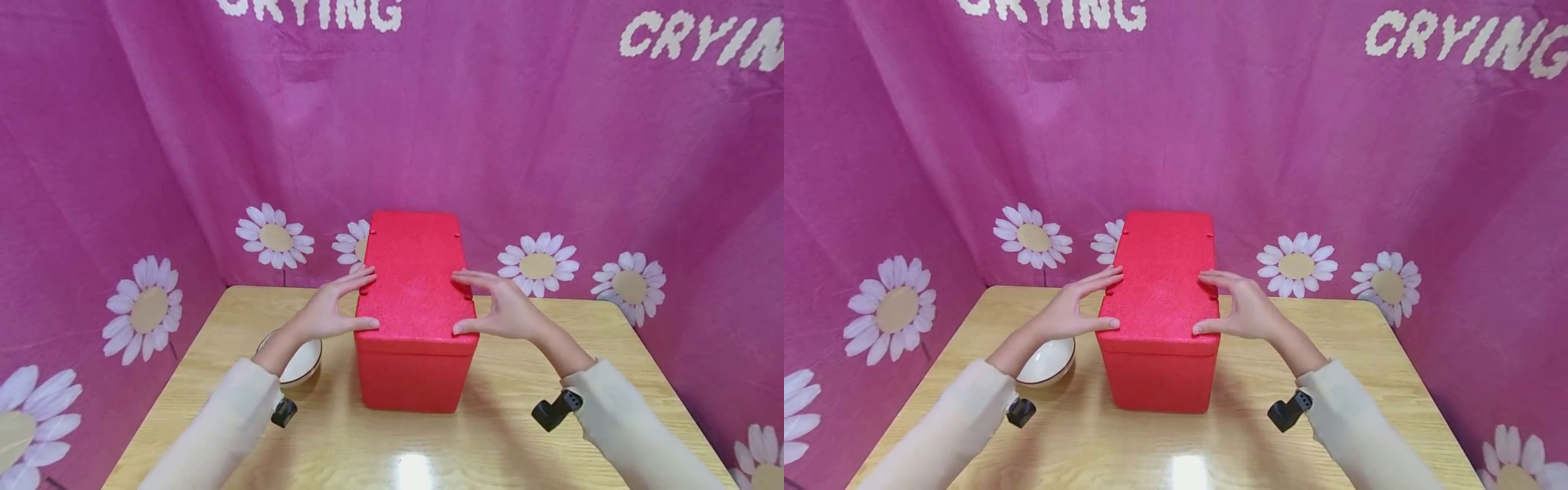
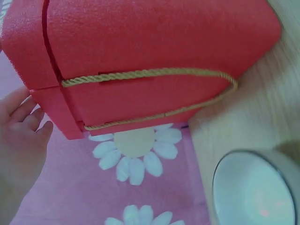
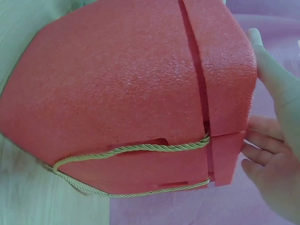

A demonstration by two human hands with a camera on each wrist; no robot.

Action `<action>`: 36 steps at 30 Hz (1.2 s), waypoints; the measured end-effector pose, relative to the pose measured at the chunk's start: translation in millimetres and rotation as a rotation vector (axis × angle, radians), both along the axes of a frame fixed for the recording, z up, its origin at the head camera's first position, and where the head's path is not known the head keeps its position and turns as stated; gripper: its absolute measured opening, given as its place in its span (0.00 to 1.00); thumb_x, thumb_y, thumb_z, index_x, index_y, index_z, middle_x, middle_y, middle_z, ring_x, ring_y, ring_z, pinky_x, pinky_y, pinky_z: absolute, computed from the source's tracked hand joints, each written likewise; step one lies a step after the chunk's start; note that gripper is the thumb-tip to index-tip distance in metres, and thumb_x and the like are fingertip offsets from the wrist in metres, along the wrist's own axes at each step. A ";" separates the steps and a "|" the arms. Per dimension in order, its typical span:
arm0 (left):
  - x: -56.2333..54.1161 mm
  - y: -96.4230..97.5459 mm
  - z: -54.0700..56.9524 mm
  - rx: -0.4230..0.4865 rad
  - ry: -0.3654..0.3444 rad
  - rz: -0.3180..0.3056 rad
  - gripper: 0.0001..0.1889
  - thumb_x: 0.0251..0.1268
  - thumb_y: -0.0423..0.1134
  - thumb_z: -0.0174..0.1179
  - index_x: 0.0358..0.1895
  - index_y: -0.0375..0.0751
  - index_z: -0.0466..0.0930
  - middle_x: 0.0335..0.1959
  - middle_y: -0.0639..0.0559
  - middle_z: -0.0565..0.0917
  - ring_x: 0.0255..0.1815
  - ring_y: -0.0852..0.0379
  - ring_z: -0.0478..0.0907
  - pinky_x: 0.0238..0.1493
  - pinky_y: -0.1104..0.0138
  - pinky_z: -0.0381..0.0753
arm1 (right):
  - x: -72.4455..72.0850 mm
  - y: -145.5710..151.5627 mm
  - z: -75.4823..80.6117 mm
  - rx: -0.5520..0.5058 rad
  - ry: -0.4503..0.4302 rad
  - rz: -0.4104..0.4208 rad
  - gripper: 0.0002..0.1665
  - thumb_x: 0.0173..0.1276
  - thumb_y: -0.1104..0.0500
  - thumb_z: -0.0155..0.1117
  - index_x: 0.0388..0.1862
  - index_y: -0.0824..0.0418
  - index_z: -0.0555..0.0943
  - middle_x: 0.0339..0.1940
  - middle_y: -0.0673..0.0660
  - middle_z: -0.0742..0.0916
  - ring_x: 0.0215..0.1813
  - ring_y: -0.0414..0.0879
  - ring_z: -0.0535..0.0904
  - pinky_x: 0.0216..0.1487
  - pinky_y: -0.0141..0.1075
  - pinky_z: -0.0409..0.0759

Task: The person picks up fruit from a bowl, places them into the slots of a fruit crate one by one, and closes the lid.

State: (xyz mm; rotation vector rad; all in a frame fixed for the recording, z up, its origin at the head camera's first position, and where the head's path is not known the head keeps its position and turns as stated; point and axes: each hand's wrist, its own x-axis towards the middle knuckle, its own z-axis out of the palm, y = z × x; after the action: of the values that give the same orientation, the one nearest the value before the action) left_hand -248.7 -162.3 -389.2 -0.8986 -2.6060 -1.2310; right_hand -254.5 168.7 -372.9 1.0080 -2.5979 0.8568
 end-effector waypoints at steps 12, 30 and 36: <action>7.1 1.6 7.3 -0.232 0.080 -0.038 0.43 0.53 0.54 0.68 0.72 0.43 0.62 0.76 0.49 0.61 0.79 0.47 0.52 0.74 0.47 0.59 | 7.3 3.3 5.3 0.062 -0.072 -0.031 0.50 0.42 0.46 0.82 0.64 0.63 0.75 0.67 0.63 0.77 0.69 0.59 0.71 0.65 0.54 0.74; 6.9 -2.4 5.6 -0.272 0.097 -0.004 0.42 0.57 0.54 0.64 0.73 0.44 0.60 0.76 0.49 0.60 0.79 0.47 0.51 0.74 0.46 0.59 | 4.6 -1.4 0.9 0.055 -0.073 -0.027 0.49 0.44 0.46 0.80 0.65 0.63 0.74 0.68 0.63 0.76 0.70 0.59 0.70 0.63 0.53 0.75; -6.6 -4.1 20.4 -0.254 0.058 0.016 0.40 0.51 0.54 0.69 0.69 0.43 0.67 0.71 0.47 0.69 0.75 0.47 0.61 0.72 0.47 0.63 | -4.5 -0.7 6.2 0.038 -0.005 -0.010 0.50 0.39 0.46 0.83 0.62 0.63 0.76 0.65 0.62 0.78 0.67 0.57 0.73 0.62 0.53 0.76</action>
State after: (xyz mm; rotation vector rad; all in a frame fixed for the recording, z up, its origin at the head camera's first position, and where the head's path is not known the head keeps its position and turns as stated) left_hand -255.2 -166.3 -368.8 -0.9353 -2.7577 -0.8681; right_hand -259.0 168.1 -366.8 1.0039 -2.6301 0.8118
